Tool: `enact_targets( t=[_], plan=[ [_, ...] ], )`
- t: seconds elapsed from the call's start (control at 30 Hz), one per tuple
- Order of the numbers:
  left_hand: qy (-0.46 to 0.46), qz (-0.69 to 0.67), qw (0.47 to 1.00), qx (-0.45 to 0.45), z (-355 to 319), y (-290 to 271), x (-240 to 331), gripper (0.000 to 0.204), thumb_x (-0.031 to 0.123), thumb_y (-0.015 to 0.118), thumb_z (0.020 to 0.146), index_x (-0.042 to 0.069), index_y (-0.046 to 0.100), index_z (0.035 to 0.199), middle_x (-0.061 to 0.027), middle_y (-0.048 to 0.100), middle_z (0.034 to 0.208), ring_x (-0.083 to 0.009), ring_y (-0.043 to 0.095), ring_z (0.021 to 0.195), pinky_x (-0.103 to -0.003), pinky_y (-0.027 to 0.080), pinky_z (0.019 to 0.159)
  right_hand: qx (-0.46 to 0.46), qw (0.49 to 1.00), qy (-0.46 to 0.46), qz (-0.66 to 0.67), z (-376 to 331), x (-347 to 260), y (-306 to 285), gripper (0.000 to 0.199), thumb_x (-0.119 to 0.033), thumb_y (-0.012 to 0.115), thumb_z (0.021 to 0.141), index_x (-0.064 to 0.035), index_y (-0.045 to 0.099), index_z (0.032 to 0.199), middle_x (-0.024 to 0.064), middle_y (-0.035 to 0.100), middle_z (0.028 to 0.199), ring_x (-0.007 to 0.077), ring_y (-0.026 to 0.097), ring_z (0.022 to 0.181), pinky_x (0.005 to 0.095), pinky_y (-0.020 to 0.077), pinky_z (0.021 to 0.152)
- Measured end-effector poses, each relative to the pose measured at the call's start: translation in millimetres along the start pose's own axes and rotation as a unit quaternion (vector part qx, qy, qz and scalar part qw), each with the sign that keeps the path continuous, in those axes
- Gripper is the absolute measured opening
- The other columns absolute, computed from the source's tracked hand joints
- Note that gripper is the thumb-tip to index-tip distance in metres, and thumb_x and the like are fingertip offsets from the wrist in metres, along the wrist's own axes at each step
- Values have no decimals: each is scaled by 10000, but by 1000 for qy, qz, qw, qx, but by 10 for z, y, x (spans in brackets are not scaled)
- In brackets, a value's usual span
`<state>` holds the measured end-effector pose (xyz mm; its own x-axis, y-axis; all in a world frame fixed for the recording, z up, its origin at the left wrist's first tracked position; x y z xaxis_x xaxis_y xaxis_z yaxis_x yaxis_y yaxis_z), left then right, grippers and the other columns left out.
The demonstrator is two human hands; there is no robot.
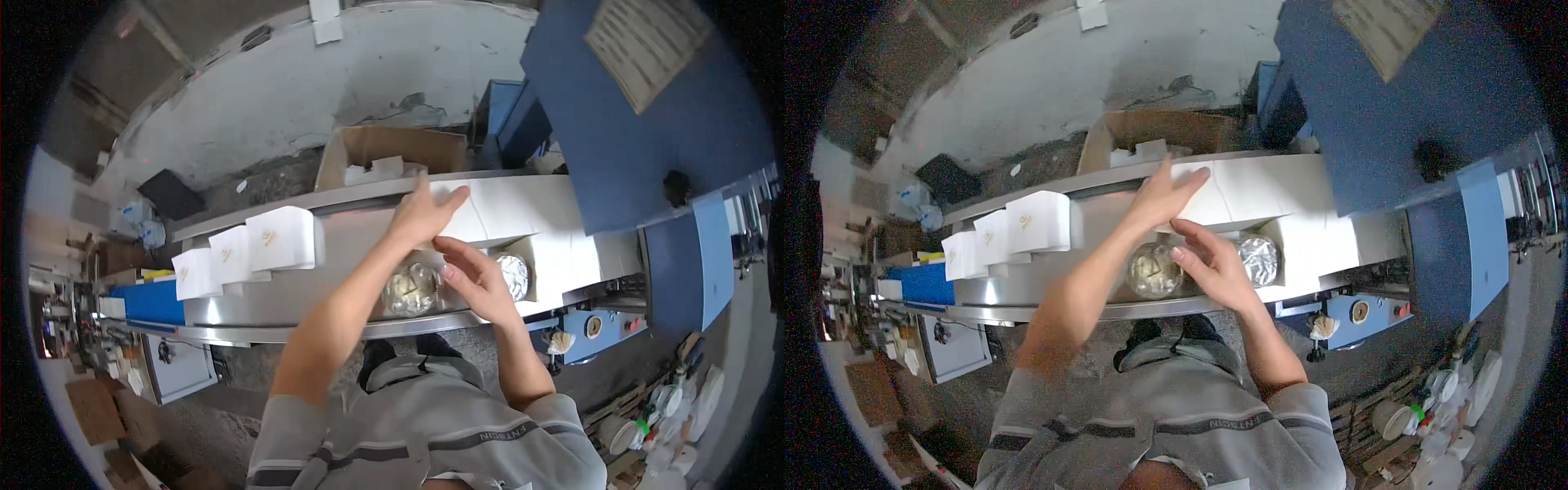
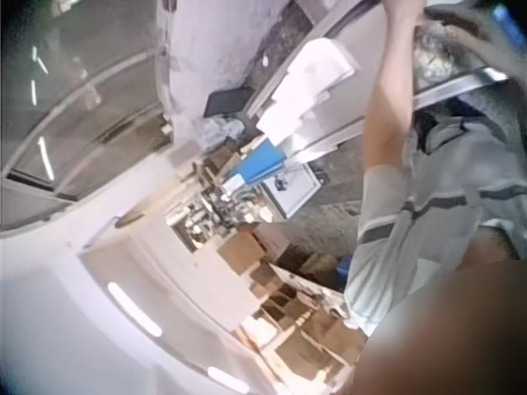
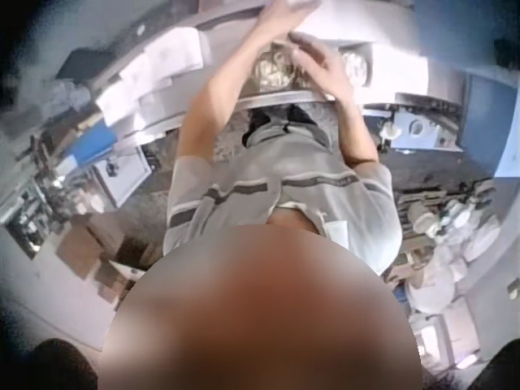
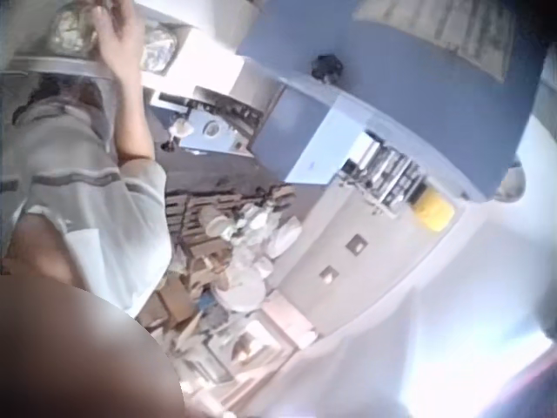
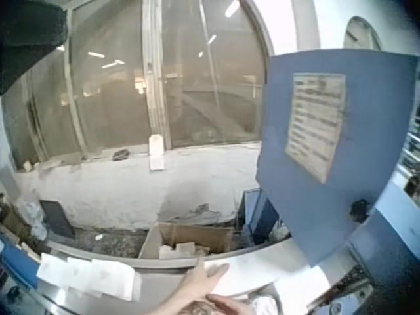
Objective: The recorder is using a sealing machine to pack napkins into plastic bags and then inspecting and stacking finished napkin packs from a production line.
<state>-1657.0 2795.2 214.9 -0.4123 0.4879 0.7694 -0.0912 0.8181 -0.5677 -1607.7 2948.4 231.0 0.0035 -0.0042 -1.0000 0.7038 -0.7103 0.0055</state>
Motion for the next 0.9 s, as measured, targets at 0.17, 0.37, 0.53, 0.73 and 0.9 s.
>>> enact_targets(
  t=[0.17,0.37,0.53,0.73,0.9],
  plan=[
    [26,137,990,34,134,271,253,1003,487,655,761,-110,222,1440,-350,612,1100,-455,610,1057,-449,474,948,51,998,11,41,-310,-44,-434,479,-220,626,943,32,496,1329,164,578,1305,225,549,1204,356,413,1034],
    [-6,147,989,27,152,293,291,933,389,640,738,-102,248,1428,-349,614,1096,-451,610,1059,-445,477,941,69,996,4,48,-381,45,-642,477,-220,624,946,29,494,1331,159,571,1311,216,553,1189,353,423,1023],
    [-7,106,994,32,136,162,173,914,326,691,690,-95,310,1407,-324,615,1134,-412,610,1089,-428,472,954,76,996,8,44,-191,-9,-557,485,-223,617,951,16,483,1351,137,571,1305,183,557,1143,322,443,985],
    [58,-207,976,43,222,-430,-1065,831,175,714,700,-51,360,1417,-231,638,1166,-278,633,1075,-335,500,905,69,997,27,4,50,70,-381,491,-227,594,967,26,465,1368,145,563,1308,175,543,1147,296,435,968],
    [-39,-443,896,1,-224,-885,-1746,800,33,620,787,1,232,1485,-144,642,1021,-218,657,911,-379,552,740,102,993,28,-46,63,137,-422,476,-277,575,972,9,502,1346,161,545,1339,235,502,1251,354,393,1046]
  ],
)
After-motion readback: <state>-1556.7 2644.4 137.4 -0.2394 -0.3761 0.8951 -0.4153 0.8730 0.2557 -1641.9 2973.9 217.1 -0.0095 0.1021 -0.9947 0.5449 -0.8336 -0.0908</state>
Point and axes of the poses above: each hand's wrist, its own z-axis towards the middle knuckle, its own y-axis out of the palm, x = y × z, the point moved 6 cm from there along z, towards the middle knuckle
